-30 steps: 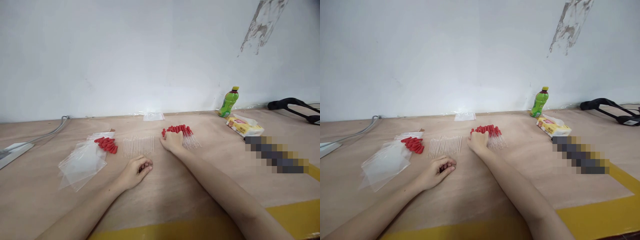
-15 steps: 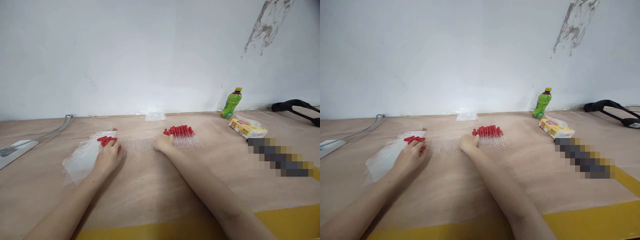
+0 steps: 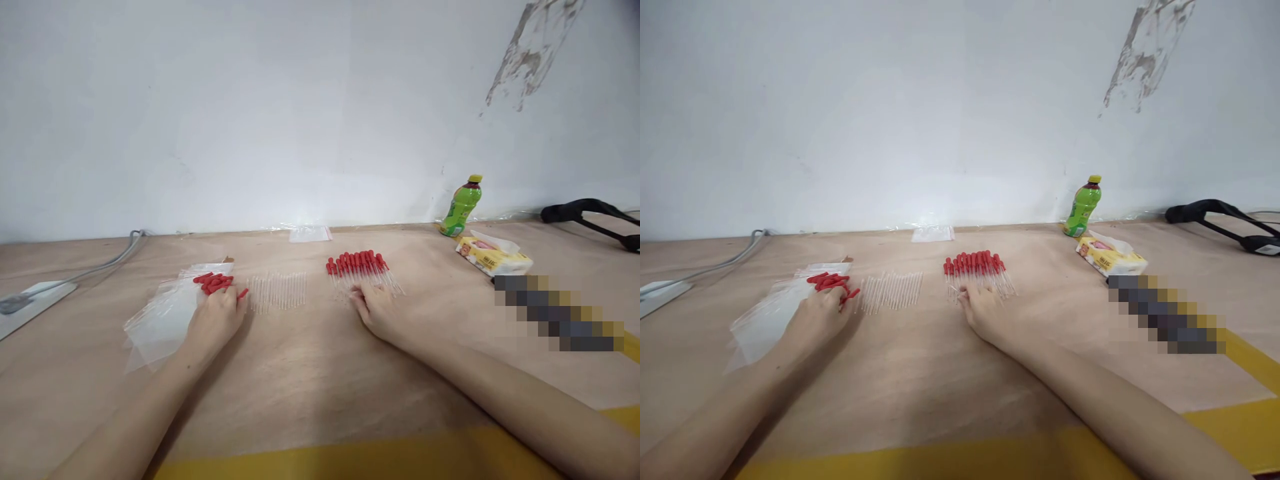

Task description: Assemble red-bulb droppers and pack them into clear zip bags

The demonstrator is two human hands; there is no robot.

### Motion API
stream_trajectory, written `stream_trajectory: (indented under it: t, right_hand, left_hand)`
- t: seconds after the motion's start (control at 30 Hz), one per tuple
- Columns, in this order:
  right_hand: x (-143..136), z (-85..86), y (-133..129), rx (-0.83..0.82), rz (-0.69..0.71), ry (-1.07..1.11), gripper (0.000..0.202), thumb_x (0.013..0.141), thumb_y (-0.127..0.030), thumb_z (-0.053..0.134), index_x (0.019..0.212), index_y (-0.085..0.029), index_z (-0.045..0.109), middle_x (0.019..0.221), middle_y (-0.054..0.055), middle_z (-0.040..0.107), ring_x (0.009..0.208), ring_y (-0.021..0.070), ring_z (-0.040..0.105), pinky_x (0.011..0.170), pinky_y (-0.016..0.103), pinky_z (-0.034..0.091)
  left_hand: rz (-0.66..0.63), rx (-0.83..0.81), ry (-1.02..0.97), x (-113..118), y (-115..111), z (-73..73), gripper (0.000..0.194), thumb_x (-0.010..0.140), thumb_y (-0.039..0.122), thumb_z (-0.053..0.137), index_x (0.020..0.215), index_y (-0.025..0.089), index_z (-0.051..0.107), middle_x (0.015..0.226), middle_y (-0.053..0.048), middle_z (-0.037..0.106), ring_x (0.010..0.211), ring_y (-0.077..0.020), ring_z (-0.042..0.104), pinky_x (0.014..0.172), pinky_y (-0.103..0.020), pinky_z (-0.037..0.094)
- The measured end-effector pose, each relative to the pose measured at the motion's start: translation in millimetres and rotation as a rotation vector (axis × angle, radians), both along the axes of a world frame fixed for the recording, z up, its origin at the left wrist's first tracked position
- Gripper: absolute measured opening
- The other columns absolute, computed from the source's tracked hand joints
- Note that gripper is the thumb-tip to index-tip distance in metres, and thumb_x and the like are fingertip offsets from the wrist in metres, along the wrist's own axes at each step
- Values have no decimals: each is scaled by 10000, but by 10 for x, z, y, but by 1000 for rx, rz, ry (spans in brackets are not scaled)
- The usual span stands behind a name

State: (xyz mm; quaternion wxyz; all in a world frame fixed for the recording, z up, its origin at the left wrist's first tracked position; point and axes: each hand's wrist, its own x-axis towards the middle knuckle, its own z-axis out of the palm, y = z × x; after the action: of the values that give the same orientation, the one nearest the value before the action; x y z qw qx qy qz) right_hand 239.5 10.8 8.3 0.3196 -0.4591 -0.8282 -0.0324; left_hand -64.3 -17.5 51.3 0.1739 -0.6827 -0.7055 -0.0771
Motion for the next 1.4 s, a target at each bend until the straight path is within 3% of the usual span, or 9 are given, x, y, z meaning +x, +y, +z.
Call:
stream_trajectory:
  t: [0.1,0.17,0.27,0.5,0.73,0.9,1.23,1.4]
  right_hand:
    - [112,-74,-42,35,75,103,210,853,-264,419,1006,-160,520,766,47,633,705,170,561,696,300,335]
    - [123,-73,-74,28,99,143,200,856,-273,421,973,-170,547,784,48,631,687,156,555,685,296,329]
    - [88,-43,-136,14,141,158,201,860,-277,412,923,-180,577,779,46,625,669,142,541,671,289,318]
    - [-27,-7,-265,-23,256,118,176,829,-242,460,897,-187,613,739,27,617,651,123,529,690,298,317]
    - [-119,-18,-333,-108,305,226,203,824,-295,493,969,-235,621,666,-17,645,546,96,514,711,303,347]
    - [-144,-32,-349,-106,319,225,196,818,-285,505,966,-238,625,663,-28,646,537,83,526,705,296,334]
    - [-170,-124,-329,-87,366,233,171,813,-273,508,908,-227,643,655,-19,634,562,96,515,681,291,313]
    - [-154,-62,-311,-108,411,138,184,828,-255,490,933,-224,638,686,-11,653,556,93,500,677,293,286]
  left_hand:
    - [-300,25,-208,259,-142,-16,187,795,260,419,752,149,563,704,-48,595,642,-169,558,577,-256,384]
    - [-484,-47,-341,428,-227,-72,166,789,238,433,747,156,571,674,-22,584,592,-133,535,555,-232,374]
    - [-595,-109,-421,577,-286,-175,158,796,233,436,736,161,563,678,-13,555,575,-119,507,536,-226,366]
    - [-626,-107,-601,626,-178,-297,193,791,323,509,834,168,617,804,-38,557,689,-140,531,625,-259,418]
    - [-627,-219,-1078,788,-199,-351,204,819,332,476,837,146,558,719,-16,580,649,-122,536,588,-234,428]
    - [-651,-302,-1298,815,-212,-382,200,811,335,492,844,139,515,677,-4,572,635,-114,560,619,-246,458]
    - [-626,-357,-1387,812,-193,-433,245,769,356,543,842,122,550,659,-2,565,555,-85,536,551,-217,459]
    - [-639,-389,-1355,792,-223,-409,237,764,344,544,824,116,565,608,1,562,528,-87,524,525,-216,451]
